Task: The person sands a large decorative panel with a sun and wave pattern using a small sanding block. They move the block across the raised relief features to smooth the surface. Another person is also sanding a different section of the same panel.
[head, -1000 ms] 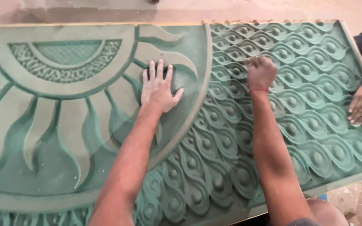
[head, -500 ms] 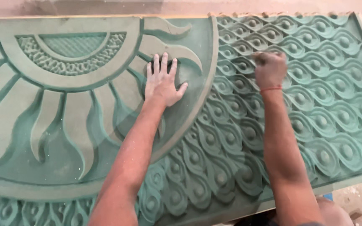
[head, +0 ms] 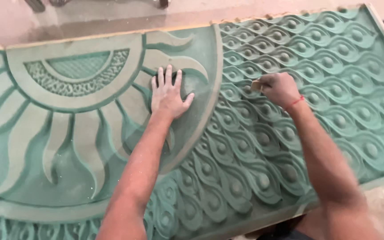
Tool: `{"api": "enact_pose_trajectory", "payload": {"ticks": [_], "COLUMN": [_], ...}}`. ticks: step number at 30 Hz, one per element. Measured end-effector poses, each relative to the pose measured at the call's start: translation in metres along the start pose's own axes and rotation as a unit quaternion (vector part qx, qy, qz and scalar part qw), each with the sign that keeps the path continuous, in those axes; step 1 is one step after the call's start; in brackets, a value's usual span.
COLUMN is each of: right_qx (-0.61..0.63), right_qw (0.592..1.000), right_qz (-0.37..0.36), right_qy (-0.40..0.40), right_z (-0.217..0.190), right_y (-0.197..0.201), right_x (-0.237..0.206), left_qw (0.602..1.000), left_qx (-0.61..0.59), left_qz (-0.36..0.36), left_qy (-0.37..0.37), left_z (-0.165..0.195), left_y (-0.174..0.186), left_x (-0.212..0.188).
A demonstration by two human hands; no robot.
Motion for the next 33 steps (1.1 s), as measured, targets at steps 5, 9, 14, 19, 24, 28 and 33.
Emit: {"api": "enact_pose_trajectory", "payload": {"ticks": [5,9,14,19,24,28,33], "right_qx": [0.149,0.173,0.160,0.305,0.348,0.346,0.370], "right_qw": [0.989,0.975,0.953,0.889,0.875,0.870,0.867], "right_qz": [-0.011,0.063,0.161,0.208,0.212,0.219,0.203], "right_qy": [0.010,-0.124,-0.200,-0.273,-0.260,-0.276,-0.263], "right_z": [-0.017,0.023,0.095,0.159,0.176,0.199,0.218], "right_y": [0.093,0.137,0.150,0.150,0.154,0.155,0.150], "right_x": [-0.097,-0.177,-0.211,-0.230,-0.258,-0.275,-0.282], "left_qw": [1.000,1.000,0.997,0.999,1.000,0.999,0.999], "left_qx": [0.015,0.024,0.043,0.007,-0.004,0.037,0.038], "left_qz": [0.012,0.016,-0.001,0.016,0.016,0.007,0.008], "left_qy": [-0.006,0.003,0.056,0.034,0.019,0.000,0.013], "left_z": [0.005,0.007,0.011,0.044,0.066,0.077,0.074], "left_y": [0.006,0.014,0.009,0.005,0.010,0.013,0.015], "left_x": [0.003,0.003,-0.014,-0.049,-0.095,-0.114,-0.118]}}
Point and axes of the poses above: each hand's wrist, its own x-axis towards the middle knuckle, its own y-axis out of the back of the hand, z = x × y, the point moved 10 cm from there along x, towards the middle knuckle, and after that the axes turned 13 degrees about -y, right-handed, at the moved point
